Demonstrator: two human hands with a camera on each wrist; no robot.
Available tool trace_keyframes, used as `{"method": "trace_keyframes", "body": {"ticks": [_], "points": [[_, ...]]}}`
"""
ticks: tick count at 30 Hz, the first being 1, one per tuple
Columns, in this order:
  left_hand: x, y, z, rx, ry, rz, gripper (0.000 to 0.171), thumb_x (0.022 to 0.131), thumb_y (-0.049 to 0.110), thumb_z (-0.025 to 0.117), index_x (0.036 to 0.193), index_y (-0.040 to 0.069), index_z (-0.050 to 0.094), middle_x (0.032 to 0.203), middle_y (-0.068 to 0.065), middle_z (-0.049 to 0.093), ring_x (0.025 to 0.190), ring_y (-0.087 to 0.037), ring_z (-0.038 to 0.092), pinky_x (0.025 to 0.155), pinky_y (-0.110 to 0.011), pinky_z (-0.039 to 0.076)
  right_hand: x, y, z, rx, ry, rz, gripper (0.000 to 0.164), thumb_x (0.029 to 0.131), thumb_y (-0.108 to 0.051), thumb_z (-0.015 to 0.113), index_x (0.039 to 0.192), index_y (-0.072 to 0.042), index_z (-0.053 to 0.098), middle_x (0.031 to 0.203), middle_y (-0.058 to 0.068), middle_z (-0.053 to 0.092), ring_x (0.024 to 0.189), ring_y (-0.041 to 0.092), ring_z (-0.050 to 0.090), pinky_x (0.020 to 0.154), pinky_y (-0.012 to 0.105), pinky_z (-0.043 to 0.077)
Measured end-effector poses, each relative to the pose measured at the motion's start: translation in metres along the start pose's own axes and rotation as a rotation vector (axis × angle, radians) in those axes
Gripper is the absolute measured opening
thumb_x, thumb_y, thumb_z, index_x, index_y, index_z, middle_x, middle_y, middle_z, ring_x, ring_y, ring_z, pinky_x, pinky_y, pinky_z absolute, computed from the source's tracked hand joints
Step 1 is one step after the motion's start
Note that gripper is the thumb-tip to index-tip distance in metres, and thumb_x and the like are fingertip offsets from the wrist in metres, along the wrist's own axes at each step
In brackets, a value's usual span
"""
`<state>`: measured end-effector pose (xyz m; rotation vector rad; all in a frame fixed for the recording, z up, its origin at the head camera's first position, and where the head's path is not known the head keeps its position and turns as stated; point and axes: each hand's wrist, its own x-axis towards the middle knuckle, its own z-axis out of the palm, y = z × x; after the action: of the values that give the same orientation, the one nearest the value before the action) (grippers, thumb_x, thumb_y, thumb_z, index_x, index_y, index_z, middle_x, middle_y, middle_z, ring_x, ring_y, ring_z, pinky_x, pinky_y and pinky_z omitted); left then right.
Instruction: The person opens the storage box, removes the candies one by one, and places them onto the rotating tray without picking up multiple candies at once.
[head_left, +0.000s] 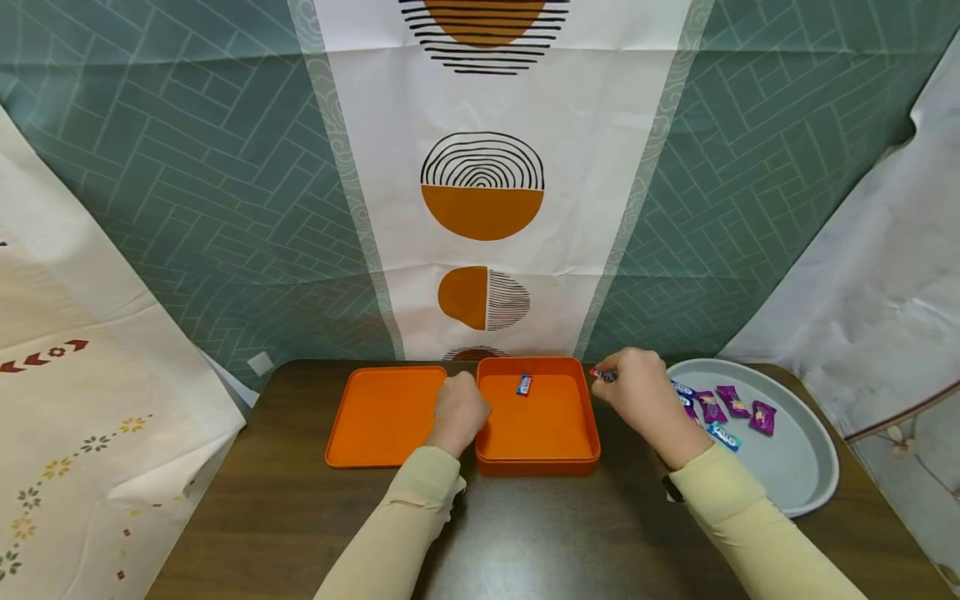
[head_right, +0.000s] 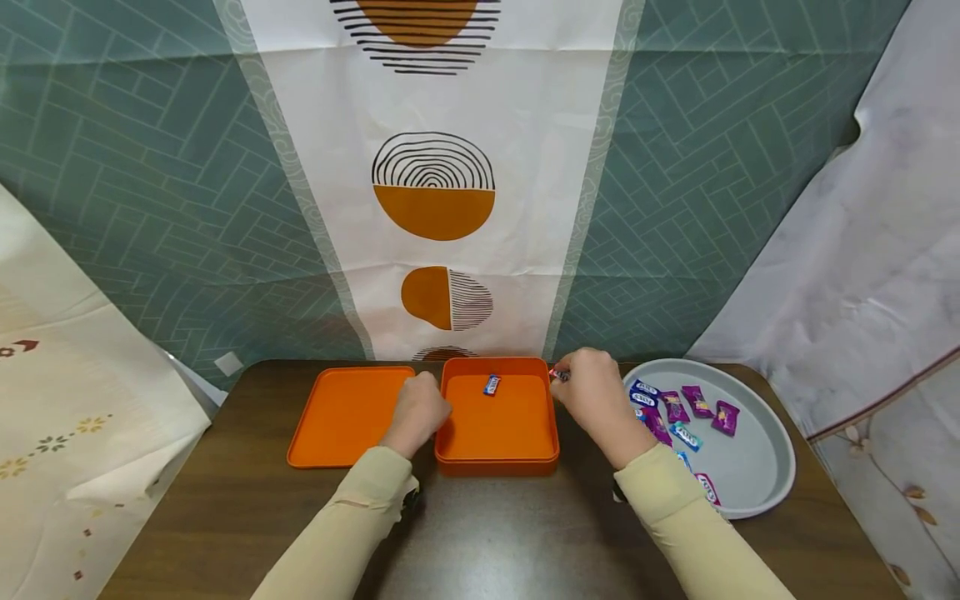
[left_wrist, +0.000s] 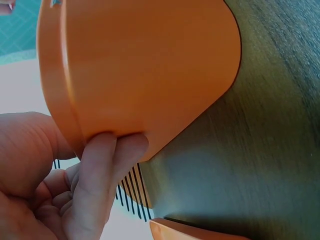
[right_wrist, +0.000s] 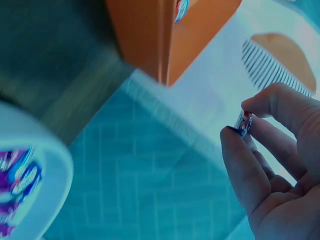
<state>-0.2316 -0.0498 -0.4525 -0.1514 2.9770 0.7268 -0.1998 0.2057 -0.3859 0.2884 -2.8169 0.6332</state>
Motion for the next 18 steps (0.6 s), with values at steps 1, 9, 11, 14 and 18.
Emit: {"method": "trace_keyframes", "body": {"ticks": [1, 9, 11, 14, 18], "points": [[0.000, 0.000, 0.000, 0.004, 0.002, 0.002, 0.016, 0.074, 0.017, 0.070, 0.079, 0.005, 0.062, 0.069, -0.004, 0.054, 0.056, -0.018, 0.052, 0.049, -0.031, 0.046, -0.001, 0.004, -0.004, -0.010, 0.012, 0.009, 0.013, 0.074, -0.018, 0.068, 0.084, -0.010, 0.072, 0.080, 0.003, 0.064, 0.061, 0.016, 0.050, 0.049, 0.026, 0.043], [-0.002, 0.001, 0.000, 0.001, -0.015, -0.009, 0.019, 0.074, 0.018, 0.071, 0.083, 0.004, 0.062, 0.070, -0.004, 0.055, 0.056, -0.019, 0.052, 0.051, -0.032, 0.048, -0.016, 0.043, -0.041, -0.075, 0.093, 0.088, 0.018, 0.076, -0.019, 0.068, 0.087, -0.005, 0.072, 0.081, 0.008, 0.066, 0.060, 0.018, 0.049, 0.048, 0.032, 0.042], [-0.002, 0.000, 0.001, -0.001, -0.009, -0.009, 0.018, 0.073, 0.017, 0.071, 0.083, 0.004, 0.062, 0.069, -0.004, 0.055, 0.056, -0.019, 0.052, 0.051, -0.031, 0.048, -0.022, 0.055, -0.048, -0.095, 0.102, 0.100, 0.020, 0.077, -0.020, 0.068, 0.088, -0.004, 0.071, 0.078, 0.007, 0.065, 0.057, 0.017, 0.047, 0.046, 0.033, 0.038], [-0.002, 0.000, 0.000, -0.008, -0.004, -0.002, 0.016, 0.073, 0.016, 0.070, 0.081, 0.004, 0.062, 0.068, -0.004, 0.054, 0.055, -0.019, 0.052, 0.050, -0.031, 0.047, -0.030, 0.073, -0.057, -0.125, 0.125, 0.122, 0.020, 0.076, -0.022, 0.069, 0.085, -0.005, 0.071, 0.073, 0.004, 0.064, 0.056, 0.017, 0.046, 0.047, 0.033, 0.037], [-0.002, 0.000, -0.001, -0.020, -0.013, -0.001, 0.016, 0.074, 0.016, 0.071, 0.080, 0.004, 0.061, 0.067, -0.004, 0.054, 0.055, -0.019, 0.052, 0.048, -0.030, 0.047, -0.041, 0.092, -0.063, -0.142, 0.140, 0.156, 0.019, 0.075, -0.022, 0.069, 0.083, -0.006, 0.072, 0.070, 0.002, 0.063, 0.057, 0.020, 0.045, 0.047, 0.033, 0.035]]}}
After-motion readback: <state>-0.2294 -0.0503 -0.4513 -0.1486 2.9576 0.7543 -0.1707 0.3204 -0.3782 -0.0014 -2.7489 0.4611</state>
